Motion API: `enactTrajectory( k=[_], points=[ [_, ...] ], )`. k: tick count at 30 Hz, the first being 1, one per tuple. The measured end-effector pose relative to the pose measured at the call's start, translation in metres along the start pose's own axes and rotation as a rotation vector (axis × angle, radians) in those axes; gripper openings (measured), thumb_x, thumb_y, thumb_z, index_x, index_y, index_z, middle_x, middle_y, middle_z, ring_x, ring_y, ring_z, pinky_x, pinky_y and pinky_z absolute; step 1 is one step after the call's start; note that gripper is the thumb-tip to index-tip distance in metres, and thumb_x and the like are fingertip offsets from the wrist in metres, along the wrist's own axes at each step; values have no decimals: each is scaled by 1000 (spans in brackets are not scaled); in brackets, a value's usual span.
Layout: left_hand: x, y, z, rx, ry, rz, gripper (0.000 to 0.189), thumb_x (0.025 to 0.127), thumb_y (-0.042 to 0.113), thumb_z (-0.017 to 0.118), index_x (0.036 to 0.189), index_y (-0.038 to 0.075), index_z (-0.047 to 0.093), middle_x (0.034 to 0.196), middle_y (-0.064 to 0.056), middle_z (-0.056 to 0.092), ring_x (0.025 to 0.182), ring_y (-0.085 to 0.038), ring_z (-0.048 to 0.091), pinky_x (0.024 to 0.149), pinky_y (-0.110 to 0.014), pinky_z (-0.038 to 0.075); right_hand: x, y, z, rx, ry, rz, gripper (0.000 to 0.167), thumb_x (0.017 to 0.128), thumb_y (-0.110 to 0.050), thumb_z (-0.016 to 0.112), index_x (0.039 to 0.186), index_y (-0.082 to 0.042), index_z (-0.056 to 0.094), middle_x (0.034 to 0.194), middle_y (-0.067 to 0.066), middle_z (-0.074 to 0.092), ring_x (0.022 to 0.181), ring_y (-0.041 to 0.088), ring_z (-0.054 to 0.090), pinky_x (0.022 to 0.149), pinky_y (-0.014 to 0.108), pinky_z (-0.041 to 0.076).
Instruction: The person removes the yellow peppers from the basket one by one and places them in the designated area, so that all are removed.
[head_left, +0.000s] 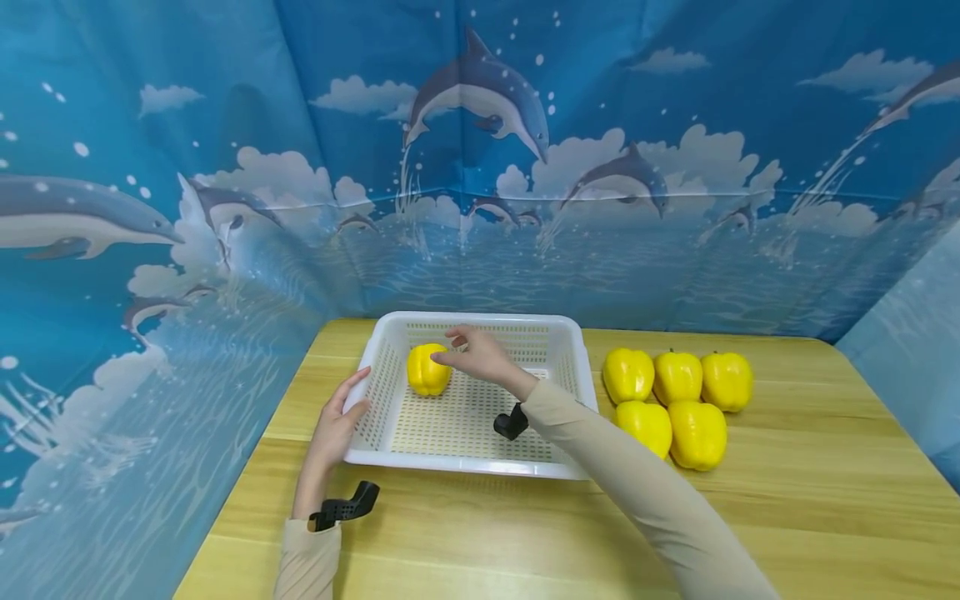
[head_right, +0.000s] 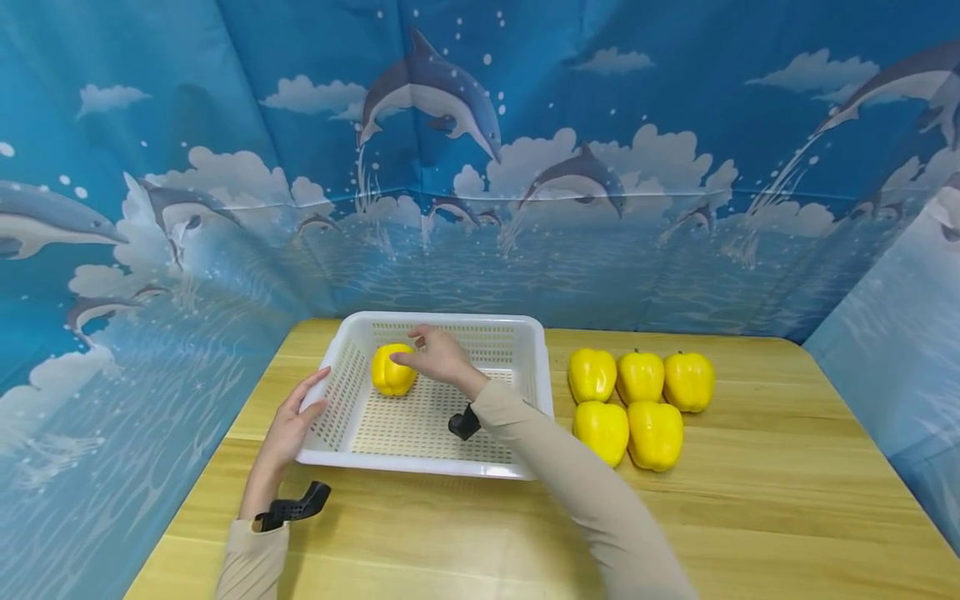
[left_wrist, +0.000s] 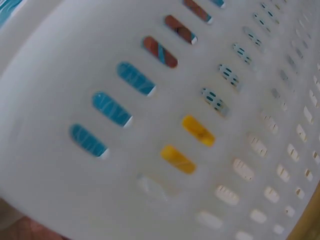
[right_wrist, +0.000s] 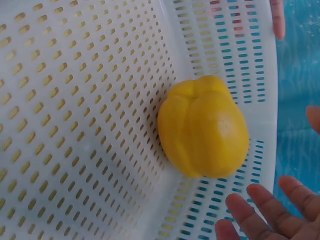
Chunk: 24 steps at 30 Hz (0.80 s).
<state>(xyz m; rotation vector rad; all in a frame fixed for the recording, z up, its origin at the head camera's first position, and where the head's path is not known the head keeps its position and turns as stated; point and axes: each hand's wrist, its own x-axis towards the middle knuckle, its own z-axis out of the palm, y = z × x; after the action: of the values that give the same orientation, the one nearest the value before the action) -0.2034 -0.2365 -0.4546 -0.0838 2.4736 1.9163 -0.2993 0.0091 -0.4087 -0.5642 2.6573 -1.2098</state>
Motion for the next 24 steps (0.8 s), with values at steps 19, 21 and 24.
enactTrajectory(
  k=[19,21,24],
  points=[
    [2,0,1,-14,-5,-1,48,101,15,44,147,27,35,148,-13,32,117,-36,48,83,-42,47,25,0,44,-141,-5,126,89,79,-53,69,144,-5,32,127,18,48,104,28,52,84,39,45],
    [1,-1,1,-12,-5,-1,48,101,15,44,147,27,35,148,-13,32,118,-36,48,85,-44,47,26,-2,48,-125,8,148,91,78,-54,70,143,-4,32,121,18,48,98,27,53,79,38,46],
    [1,-1,1,-10,-5,1,48,100,14,44,146,27,36,148,-13,33,118,-36,48,86,-46,46,27,-4,53,-130,27,179,94,76,-56,70,142,-3,31,118,18,48,93,26,53,76,37,46]
  ],
)
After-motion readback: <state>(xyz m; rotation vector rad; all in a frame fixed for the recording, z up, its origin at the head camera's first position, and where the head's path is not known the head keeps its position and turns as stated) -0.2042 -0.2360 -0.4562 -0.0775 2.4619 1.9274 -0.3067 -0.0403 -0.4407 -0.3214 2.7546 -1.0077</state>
